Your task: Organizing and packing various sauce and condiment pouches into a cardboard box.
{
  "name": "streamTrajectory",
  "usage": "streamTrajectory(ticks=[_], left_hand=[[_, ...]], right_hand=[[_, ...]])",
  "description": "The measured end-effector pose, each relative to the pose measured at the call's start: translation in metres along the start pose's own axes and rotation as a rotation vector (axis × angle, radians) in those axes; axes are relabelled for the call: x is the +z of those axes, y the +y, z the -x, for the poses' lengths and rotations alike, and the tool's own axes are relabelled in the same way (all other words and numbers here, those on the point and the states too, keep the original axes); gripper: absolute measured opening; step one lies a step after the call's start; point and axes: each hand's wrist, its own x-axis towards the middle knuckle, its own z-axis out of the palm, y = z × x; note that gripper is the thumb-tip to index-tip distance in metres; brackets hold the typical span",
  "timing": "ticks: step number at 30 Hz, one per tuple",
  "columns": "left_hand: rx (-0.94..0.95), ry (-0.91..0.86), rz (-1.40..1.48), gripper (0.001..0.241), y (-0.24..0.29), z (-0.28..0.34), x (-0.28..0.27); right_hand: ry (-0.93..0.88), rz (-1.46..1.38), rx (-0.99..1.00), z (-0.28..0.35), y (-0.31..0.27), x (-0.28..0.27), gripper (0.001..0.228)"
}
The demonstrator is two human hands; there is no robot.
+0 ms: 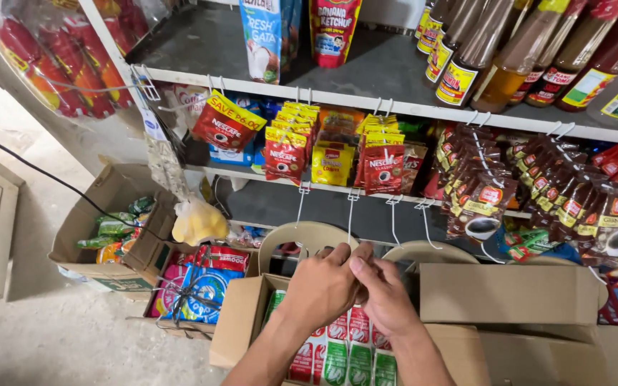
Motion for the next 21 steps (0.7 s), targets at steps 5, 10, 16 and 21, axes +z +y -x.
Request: streamTrajectory(ticks=[5,10,16,21], left_hand=[[0.153,-0.056,0.23,0.063,-0.019,0.004,-0.066],[0.198,0.245,0.376,0.053,-0.051,-0.006,-0.132],[0.343,0.291,0.515,0.006,-0.104,-0.014,-0.145],[0.272,0.208,0.679,0.02,-0.107,-0.029,-0.148]], right_hand=[[-0.192,0.275,-0.225,-0.008,-0.034,0.049,0.022],[0.103,0.47,-0.366,-0.026,-0.066,0.088,0.017],[0.224,0.531,-0.575,-0.046,-0.073,0.124,0.027],[0.248,0.616,-0.635,-0.055,-0.068,0.165,0.033]])
